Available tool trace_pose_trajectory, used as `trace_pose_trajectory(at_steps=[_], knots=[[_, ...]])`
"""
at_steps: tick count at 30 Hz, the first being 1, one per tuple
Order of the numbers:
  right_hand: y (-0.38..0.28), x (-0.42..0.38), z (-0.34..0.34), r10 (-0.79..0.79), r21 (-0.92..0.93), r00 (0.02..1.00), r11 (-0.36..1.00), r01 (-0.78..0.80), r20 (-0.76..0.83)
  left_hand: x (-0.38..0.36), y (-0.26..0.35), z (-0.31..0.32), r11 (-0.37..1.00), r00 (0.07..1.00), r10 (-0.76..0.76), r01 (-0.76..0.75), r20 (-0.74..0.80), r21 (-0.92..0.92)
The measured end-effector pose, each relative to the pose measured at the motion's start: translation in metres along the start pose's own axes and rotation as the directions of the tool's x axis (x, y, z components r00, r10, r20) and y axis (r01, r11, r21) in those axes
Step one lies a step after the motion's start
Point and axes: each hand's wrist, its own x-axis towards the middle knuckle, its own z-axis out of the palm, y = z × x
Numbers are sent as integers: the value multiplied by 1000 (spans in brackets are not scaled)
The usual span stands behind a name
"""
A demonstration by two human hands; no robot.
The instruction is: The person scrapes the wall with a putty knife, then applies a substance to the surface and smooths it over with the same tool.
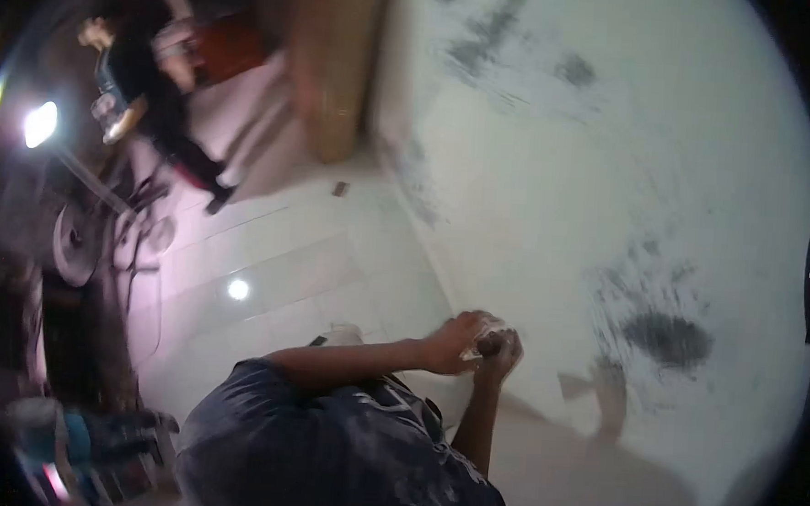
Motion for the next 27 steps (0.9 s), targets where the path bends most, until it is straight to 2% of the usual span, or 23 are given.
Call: trace_pose_trajectory(at_steps=[1, 2, 3, 4, 5, 6, 8, 9, 11, 12, 14, 15, 16, 18, 19, 20, 22, 23, 24, 26, 27], knots=[[-2, -6, -2, -29, -31, 1000, 999, 29, -7, -5, -6, 3, 997, 999, -18, 15, -39, -76], [-12, -9, 7, 26, 158, 993, 987, -8, -114, -10, 7, -7, 987, 988, -155, 154, -17, -55], [12, -6, -3, 83, 182, 952, 983, -29, -296, -13, 8, -9, 988, 988, -152, 152, 13, -41], [-24, -14, 11, 6, 225, 997, 974, 13, -81, -20, 10, -13, 985, 985, -173, 172, 27, 27], [-32, -16, 11, -19, 288, 999, 957, 27, -28, -23, 8, -11, 977, 979, -200, 195, 52, 86], [-43, -20, 17, -14, 308, 1000, 951, 22, -27, -29, -1, -6, 988, 992, -122, 119, 30, 103], [-49, -27, 21, 33, 354, 996, 935, -1, -86, -32, 0, -7, 989, 992, -119, 115, 44, 98], [-57, -30, 27, 13, 377, 1000, 926, -1, -29, -35, -6, -4, 990, 989, -116, 108, 93, 91], [-59, -49, 21, -64, 406, 995, 913, 29, 73, -42, -9, 14, 1000, 1000, -3, 2, -12, -31], [-54, -50, 15, -59, 412, 997, 910, 35, 46, -39, -14, 21, 999, 1000, -1, 1, 16, -36], [-51, -50, 15, -144, 326, 987, 938, 116, 64, -28, -10, 17, 1000, 988, -18, 19, 153, -3], [-45, -51, 10, -145, 242, 986, 963, 120, 87, -29, -14, 20, 996, 997, 37, -31, 66, -82], [-39, -51, 9, -139, 244, 987, 963, 116, 76, -29, -14, 18, 996, 996, 34, -27, 78, -84], [-31, -46, 13, -173, -50, 982, 983, 177, 81, -27, -16, 12, 982, 982, -61, 91, 178, -168], [-39, -45, 17, -166, -156, 979, 970, 184, 121, -26, -14, 6, 988, 981, -50, 76, 190, -131], [-34, -44, 23, -153, -154, 982, 973, 169, 111, -25, -19, 1, 987, 978, -60, 88, 202, -133], [-29, -41, 59, -64, 38, 992, 997, 60, 108, -30, -32, -32, 980, 937, -111, 159, 330, -123], [-21, -40, 71, -95, 179, 992, 981, 78, 87, -37, -39, -40, 999, 969, 22, -14, 246, -32], [-17, -38, 77, -90, 178, 992, 981, 74, 86, -39, -44, -47, 999, 969, 18, -10, 247, -34], [-14, -29, 86, -115, 200, 992, 974, 103, 49, -27, -48, -63, 995, 989, 82, -74, 122, -73], [-18, -26, 91, -118, 130, 993, 985, 115, 15, -24, -46, -79, 998, 991, 60, -55, 120, -45]])
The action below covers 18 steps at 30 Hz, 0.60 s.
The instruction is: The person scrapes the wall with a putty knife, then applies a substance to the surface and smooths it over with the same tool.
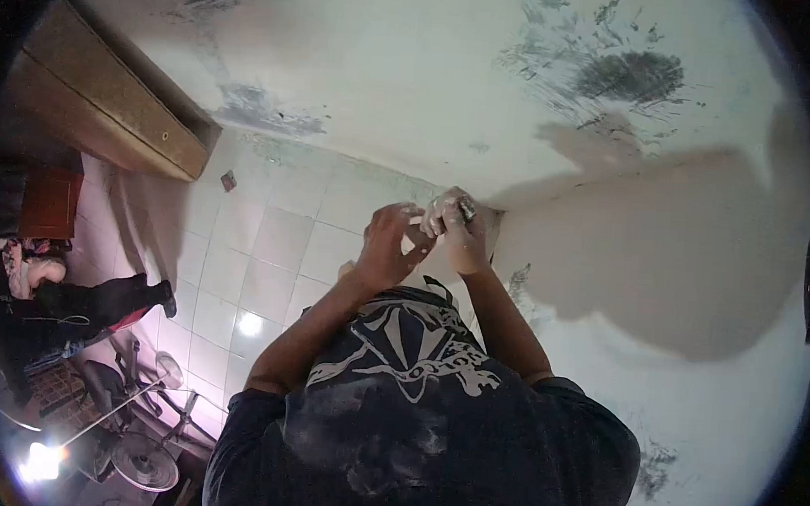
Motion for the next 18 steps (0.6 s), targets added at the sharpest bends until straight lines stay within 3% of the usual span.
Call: trace_pose_trajectory(at_steps=[3, 4, 5, 7, 9, 11, 13, 15, 16, 17, 18], knots=[[-6, 13, 8, -10, 21, 994, 1000, 12, -113, -2, -26, -25, 996, 998, -14, 9, -62, -91], [-3, 19, 10, -13, 19, 986, 1000, 17, -168, -6, -37, -30, 978, 994, -79, 63, -71, -197], [-2, 21, 8, -12, 15, 984, 1000, 15, -180, -6, -36, -41, 941, 975, -222, 206, -28, -267], [-7, 25, 1, 118, -53, 949, 989, -140, -293, -13, -37, -60, 882, 922, -381, 385, 69, -271], [-13, 28, -8, 106, -128, 931, 979, -160, -350, -26, -54, -65, 849, 919, -386, 390, 84, -357], [-19, 36, -21, 14, -335, 881, 922, -194, -473, -34, -67, -69, 811, 917, -388, 387, 91, -438], [-31, 48, -28, -10, -313, 852, 932, -181, -524, -40, -71, -72, 788, 902, -418, 418, 106, -452], [-54, 61, -29, -68, -135, 868, 991, 1, -492, -41, -72, -71, 781, 898, -430, 421, 91, -462], [-63, 71, -32, -113, -9, 920, 993, 118, -375, -40, -71, -71, 770, 897, -435, 418, 82, -483], [-69, 79, -31, -116, -11, 923, 993, 120, -367, -37, -71, -68, 757, 894, -442, 415, 72, -505], [-78, 88, -29, -153, 17, 800, 980, 200, -581, -31, -72, -65, 756, 894, -444, 411, 63, -509]])
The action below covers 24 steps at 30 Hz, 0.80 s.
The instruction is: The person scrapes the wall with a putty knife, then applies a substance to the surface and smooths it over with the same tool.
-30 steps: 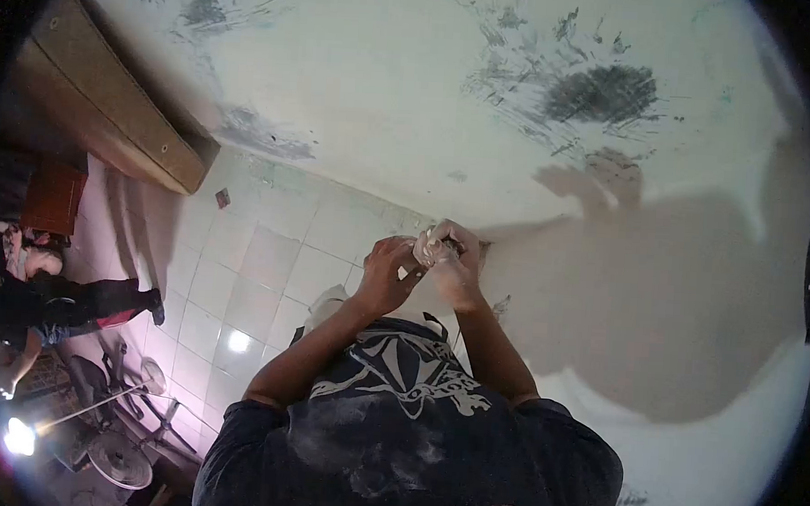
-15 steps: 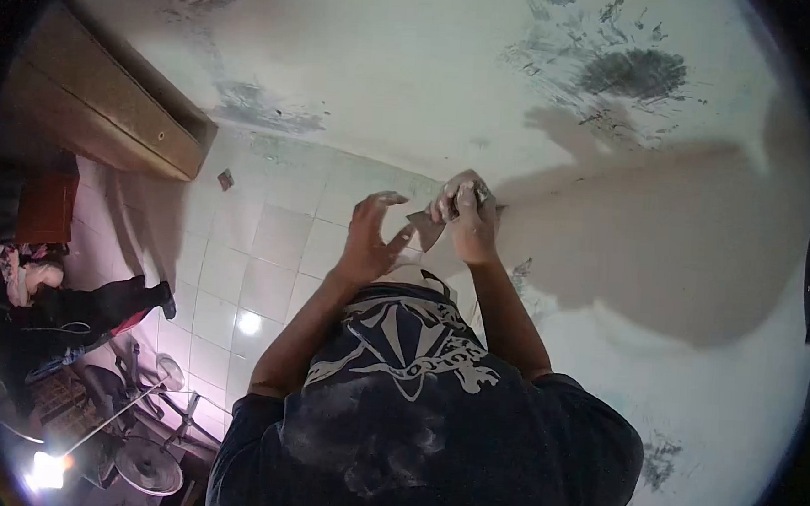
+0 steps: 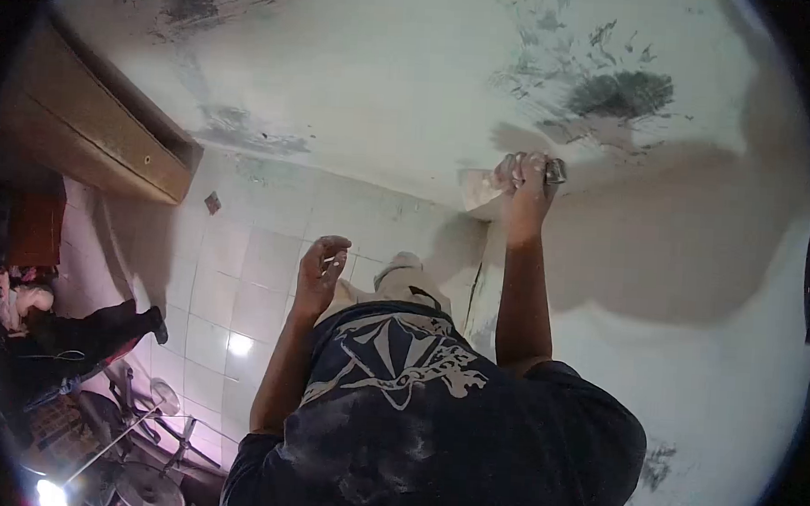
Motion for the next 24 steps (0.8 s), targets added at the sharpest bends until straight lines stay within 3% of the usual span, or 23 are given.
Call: trace_pose_trajectory(at_steps=[1, 3, 5, 6, 7, 9, 11, 13, 14, 15, 17, 18, 19, 21, 22, 24], knots=[[-8, 6, 11, -48, 56, 970, 996, 63, -240, 6, 0, 5, 1000, 1000, 16, -16, -1, -5], [-12, 41, -14, -46, 125, 975, 989, 75, -216, 17, 1, 18, 999, 999, 43, -43, -6, -14], [-27, 65, -17, -250, 281, 957, 938, 202, 149, 32, 11, 34, 1000, 1000, -12, 12, -16, 13], [-37, 79, -15, -363, 217, 849, 929, 299, 385, 39, 18, 45, 1000, 1000, 2, -2, -25, -8], [-45, 92, -13, -360, 225, 842, 930, 291, 401, 47, 27, 55, 999, 999, 22, -23, -35, -27], [-58, 117, -13, -496, 294, 602, 865, 407, 625, 59, 42, 74, 998, 999, 13, -15, -44, -54], [-68, 128, -4, -522, 307, 600, 849, 429, 606, 72, 42, 93, 999, 999, 41, -41, -21, 18], [-84, 142, 15, -591, 396, 383, 784, 477, 710, 81, 43, 112, 998, 997, 55, -56, -45, -9], [-80, 156, 14, -636, 429, 357, 747, 508, 684, 84, 45, 120, 998, 997, 66, -66, -29, -4], [-68, 173, 15, -632, 439, 352, 753, 491, 691, 87, 47, 128, 997, 997, 76, -76, -11, 0], [-43, 206, 20, -501, 305, 735, 865, 399, 458, 88, 55, 140, 998, 997, 57, -55, -43, 35], [-46, 219, 22, -455, 382, 745, 879, 287, 488, 86, 55, 145, 996, 998, 41, -37, -56, 75], [-57, 226, 29, -457, 398, 729, 877, 271, 510, 89, 56, 147, 993, 996, 37, -28, -79, 119], [-94, 222, 39, -549, 466, 248, 823, 326, 798, 89, 56, 151, 996, 990, 35, -23, -134, 88], [-103, 216, 46, -543, 468, 238, 829, 305, 806, 88, 52, 152, 998, 985, 23, -13, -169, 64], [-111, 206, 62, -669, 617, 50, 709, 342, 742, 90, 52, 155, 998, 970, -32, 43, -240, 43]])
